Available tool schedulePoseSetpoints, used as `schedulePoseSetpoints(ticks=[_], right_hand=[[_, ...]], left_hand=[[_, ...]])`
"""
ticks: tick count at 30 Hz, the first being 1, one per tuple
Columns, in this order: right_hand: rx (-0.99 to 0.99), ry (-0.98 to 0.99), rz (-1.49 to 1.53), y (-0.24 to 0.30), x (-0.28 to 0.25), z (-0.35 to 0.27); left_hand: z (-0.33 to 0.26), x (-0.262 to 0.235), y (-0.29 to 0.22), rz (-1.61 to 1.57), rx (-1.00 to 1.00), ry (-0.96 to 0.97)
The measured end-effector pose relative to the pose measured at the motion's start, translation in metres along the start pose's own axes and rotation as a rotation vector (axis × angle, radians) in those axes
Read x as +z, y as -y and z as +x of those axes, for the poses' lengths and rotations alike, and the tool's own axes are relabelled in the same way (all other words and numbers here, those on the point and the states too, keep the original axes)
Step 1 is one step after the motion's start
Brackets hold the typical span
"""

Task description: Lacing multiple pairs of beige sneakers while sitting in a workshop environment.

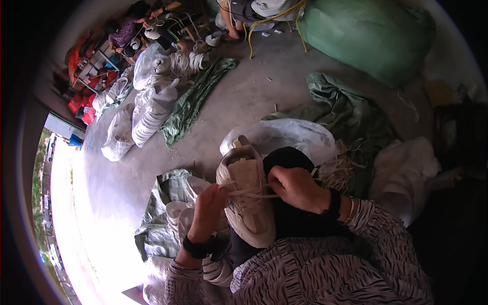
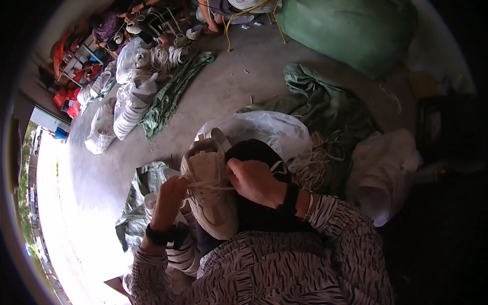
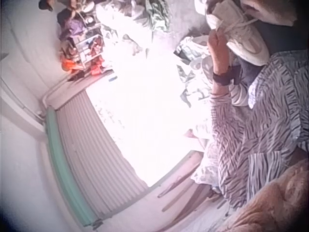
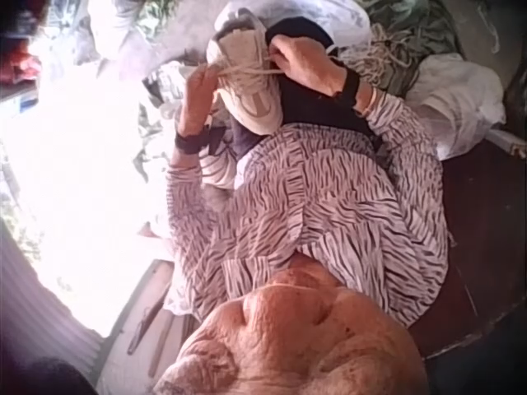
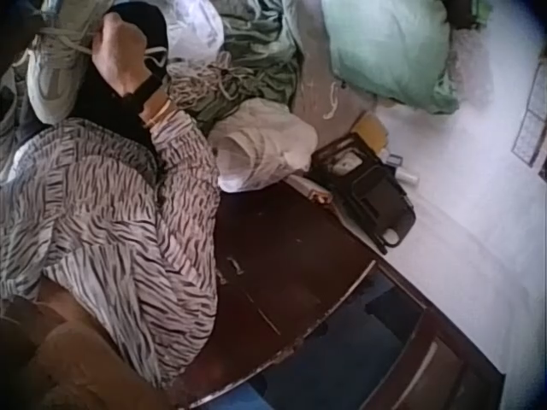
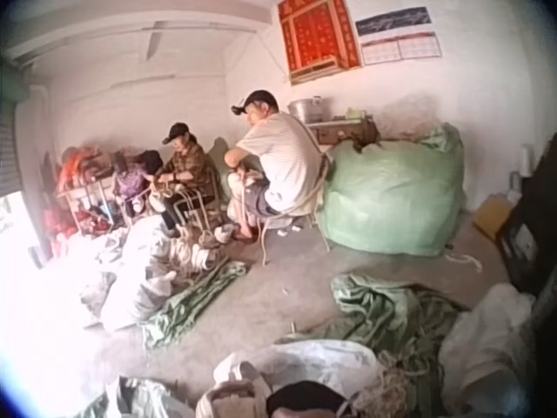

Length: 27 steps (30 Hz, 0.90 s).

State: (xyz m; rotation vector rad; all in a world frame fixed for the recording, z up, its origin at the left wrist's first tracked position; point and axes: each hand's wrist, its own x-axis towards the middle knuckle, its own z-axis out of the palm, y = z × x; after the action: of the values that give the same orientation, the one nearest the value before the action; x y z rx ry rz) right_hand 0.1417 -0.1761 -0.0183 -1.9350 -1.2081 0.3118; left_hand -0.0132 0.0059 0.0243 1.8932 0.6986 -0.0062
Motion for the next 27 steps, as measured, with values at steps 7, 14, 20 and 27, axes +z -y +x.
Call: schedulePoseSetpoints(ticks=[7, 14, 20, 27], right_hand=[[-0.002, 0.033, 0.004, 0.001, 0.003, 0.008], [-0.015, 0.025, -0.052, 0.001, 0.006, 0.01], [-0.071, 0.112, -0.026, 0.006, 0.004, 0.014], [-0.033, 0.131, 0.057, 0.006, -0.002, 0.018]], left_hand=[[-0.008, 0.009, 0.034, 0.296, 0.346, -0.288], [-0.016, 0.018, 0.028, -0.12, 0.194, -0.161], [-0.015, 0.009, 0.035, 0.244, 0.477, -0.099], [-0.007, -0.001, 0.019, 0.248, 0.371, 0.033]])
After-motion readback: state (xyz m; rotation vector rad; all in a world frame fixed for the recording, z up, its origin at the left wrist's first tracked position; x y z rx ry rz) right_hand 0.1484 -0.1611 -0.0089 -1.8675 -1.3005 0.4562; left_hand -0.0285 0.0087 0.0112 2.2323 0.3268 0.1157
